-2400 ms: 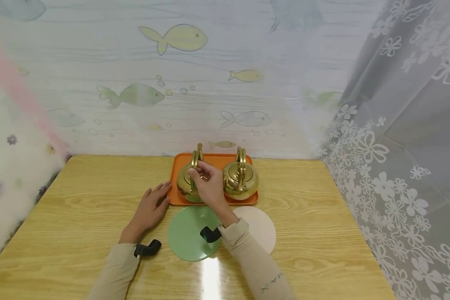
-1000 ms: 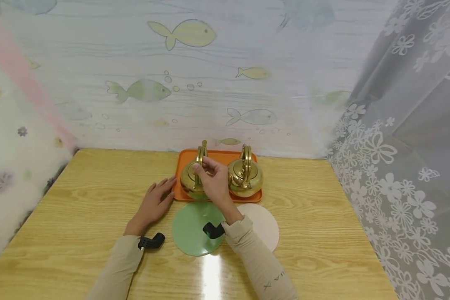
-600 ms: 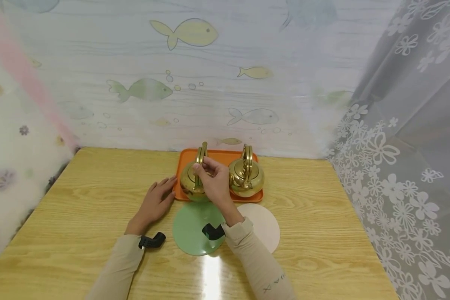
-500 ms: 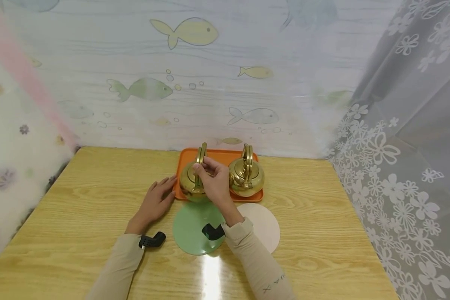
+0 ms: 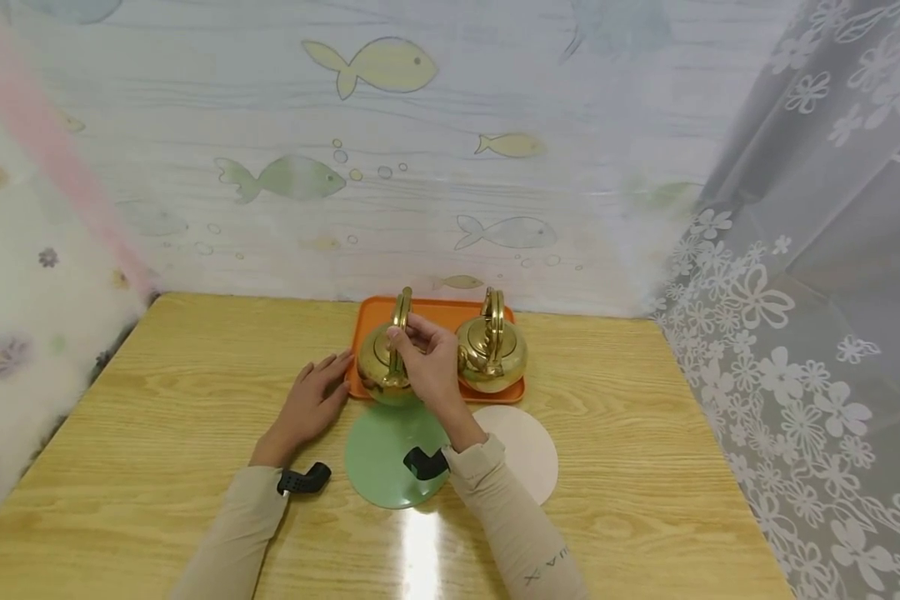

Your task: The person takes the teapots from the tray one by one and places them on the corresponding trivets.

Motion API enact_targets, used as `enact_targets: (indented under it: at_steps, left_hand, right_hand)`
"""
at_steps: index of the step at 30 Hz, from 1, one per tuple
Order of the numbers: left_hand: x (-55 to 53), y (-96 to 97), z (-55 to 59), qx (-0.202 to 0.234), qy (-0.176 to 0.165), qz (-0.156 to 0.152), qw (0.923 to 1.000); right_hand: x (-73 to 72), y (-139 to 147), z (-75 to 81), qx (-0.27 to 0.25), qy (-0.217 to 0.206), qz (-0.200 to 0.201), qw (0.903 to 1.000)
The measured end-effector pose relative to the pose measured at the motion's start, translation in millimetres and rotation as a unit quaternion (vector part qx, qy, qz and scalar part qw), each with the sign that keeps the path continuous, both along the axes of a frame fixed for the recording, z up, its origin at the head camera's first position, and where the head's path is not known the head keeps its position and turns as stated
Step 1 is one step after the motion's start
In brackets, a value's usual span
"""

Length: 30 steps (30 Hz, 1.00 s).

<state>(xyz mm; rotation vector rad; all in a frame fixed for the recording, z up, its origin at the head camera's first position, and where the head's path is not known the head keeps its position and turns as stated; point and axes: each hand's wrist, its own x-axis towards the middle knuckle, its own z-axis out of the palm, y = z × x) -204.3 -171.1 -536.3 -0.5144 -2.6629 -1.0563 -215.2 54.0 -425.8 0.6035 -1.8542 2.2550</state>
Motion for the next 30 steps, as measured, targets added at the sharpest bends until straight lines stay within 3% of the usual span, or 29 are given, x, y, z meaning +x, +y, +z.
enact_targets:
  at_steps: [14, 30]
  left_hand:
    - [-1.2, 0.2, 1.6, -0.009, -0.024, 0.003, 0.9997]
    - [-1.5, 1.0, 1.2, -0.005, -0.022, 0.004, 0.9997]
  right_hand:
    - [7.6, -3, 0.4, 0.009, -0.009, -0.027, 0.9996]
    - [12.7, -3, 2.2, 0.014, -0.014, -0.036, 0.9991]
